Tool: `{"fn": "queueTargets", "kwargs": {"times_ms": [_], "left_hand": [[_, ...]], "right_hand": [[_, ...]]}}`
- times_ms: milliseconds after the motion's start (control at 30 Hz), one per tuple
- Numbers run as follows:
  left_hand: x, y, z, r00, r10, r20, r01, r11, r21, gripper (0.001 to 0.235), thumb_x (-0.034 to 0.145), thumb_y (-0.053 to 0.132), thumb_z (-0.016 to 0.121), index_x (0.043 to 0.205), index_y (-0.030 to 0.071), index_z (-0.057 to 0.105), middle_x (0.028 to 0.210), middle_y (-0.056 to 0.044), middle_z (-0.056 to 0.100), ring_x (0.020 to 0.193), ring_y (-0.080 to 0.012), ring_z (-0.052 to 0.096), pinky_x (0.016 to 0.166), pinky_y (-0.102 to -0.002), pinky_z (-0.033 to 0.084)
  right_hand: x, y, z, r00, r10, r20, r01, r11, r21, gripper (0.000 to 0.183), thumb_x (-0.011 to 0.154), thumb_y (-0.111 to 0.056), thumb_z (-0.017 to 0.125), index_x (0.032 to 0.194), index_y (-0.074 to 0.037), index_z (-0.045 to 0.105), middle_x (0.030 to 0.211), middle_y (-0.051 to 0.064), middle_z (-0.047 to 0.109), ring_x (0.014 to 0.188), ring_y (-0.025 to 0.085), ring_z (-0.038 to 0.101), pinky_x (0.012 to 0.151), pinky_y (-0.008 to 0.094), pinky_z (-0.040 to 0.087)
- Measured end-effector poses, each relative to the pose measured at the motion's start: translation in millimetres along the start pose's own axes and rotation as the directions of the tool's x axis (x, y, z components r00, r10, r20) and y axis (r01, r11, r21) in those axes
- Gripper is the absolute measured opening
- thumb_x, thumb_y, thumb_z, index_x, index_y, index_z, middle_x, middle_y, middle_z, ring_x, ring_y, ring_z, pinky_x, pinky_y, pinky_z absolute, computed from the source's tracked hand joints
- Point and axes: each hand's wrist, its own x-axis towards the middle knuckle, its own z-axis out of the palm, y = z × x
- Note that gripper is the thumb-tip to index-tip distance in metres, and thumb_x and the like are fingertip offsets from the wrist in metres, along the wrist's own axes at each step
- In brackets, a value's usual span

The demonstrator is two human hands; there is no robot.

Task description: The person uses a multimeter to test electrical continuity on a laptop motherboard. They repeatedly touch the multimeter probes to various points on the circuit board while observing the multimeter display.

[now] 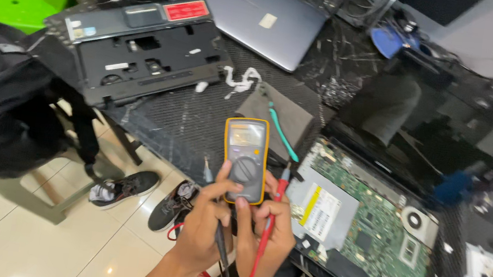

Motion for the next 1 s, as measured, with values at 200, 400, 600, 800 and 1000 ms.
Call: {"fn": "queueTargets", "kwargs": {"times_ms": [200,400,600,800,1000], "left_hand": [[5.9,28.7,50.7,0.978,-0.025,0.208,0.046,0.994,-0.098,0.023,0.114,0.007,0.049,0.093,0.005,0.039,0.135,-0.032,0.06,0.151,-0.0657,0.052,0.104,-0.045,0.062],[-0.9,42.4,94.7,0.919,-0.047,0.392,0.109,0.985,-0.137,0.024,0.115,0.004,0.046,0.092,0.006,0.038,0.135,-0.026,0.061,0.158,-0.0578,0.048,0.081,-0.033,0.049],[-7.8,40.7,106.6,0.872,-0.016,0.49,0.091,0.987,-0.131,0.022,0.113,0.002,0.054,0.096,0.006,0.04,0.139,-0.024,0.061,0.161,-0.0485,0.047,0.087,-0.037,0.054],[-21.4,18.3,101.7,0.794,-0.043,0.606,0.241,0.938,-0.248,0.009,0.117,0.012,0.042,0.112,0.005,0.047,0.159,-0.029,0.053,0.166,-0.0515,0.038,0.121,-0.049,0.049],[2.9,12.8,86.8,0.801,-0.01,0.599,0.168,0.963,-0.21,0.003,0.116,0.002,0.048,0.116,0.003,0.051,0.174,-0.031,0.04,0.142,-0.0448,0.069,0.105,-0.045,0.055]], "right_hand": [[6.8,-0.3,-77.3,0.989,-0.133,-0.066,0.11,0.956,-0.272,0.038,0.095,0.001,0.082,0.086,-0.01,0.046,0.094,0.012,0.066,0.139,0.034,0.075,0.109,0.039,0.057],[-3.3,19.1,-137.5,0.983,-0.137,-0.118,0.055,0.848,-0.527,0.037,0.092,-0.006,0.089,0.088,-0.011,0.053,0.099,0.011,0.07,0.115,0.027,0.08,0.097,0.036,0.057],[-11.9,24.8,-150.6,0.984,-0.138,-0.113,0.052,0.829,-0.557,0.034,0.095,-0.003,0.086,0.087,-0.012,0.054,0.089,0.004,0.057,0.088,0.022,0.064,0.088,0.034,0.054],[-13.9,20.6,-151.8,0.988,-0.136,-0.077,0.043,0.708,-0.705,0.037,0.092,-0.014,0.086,0.088,-0.015,0.05,0.129,0.014,0.079,0.123,0.029,0.071,0.117,0.051,0.037],[-8.1,21.7,-161.5,0.982,-0.166,-0.087,0.067,0.748,-0.66,0.017,0.102,-0.013,0.073,0.098,-0.01,0.057,0.133,0.011,0.078,0.129,0.034,0.067,0.12,0.052,0.04]]}}
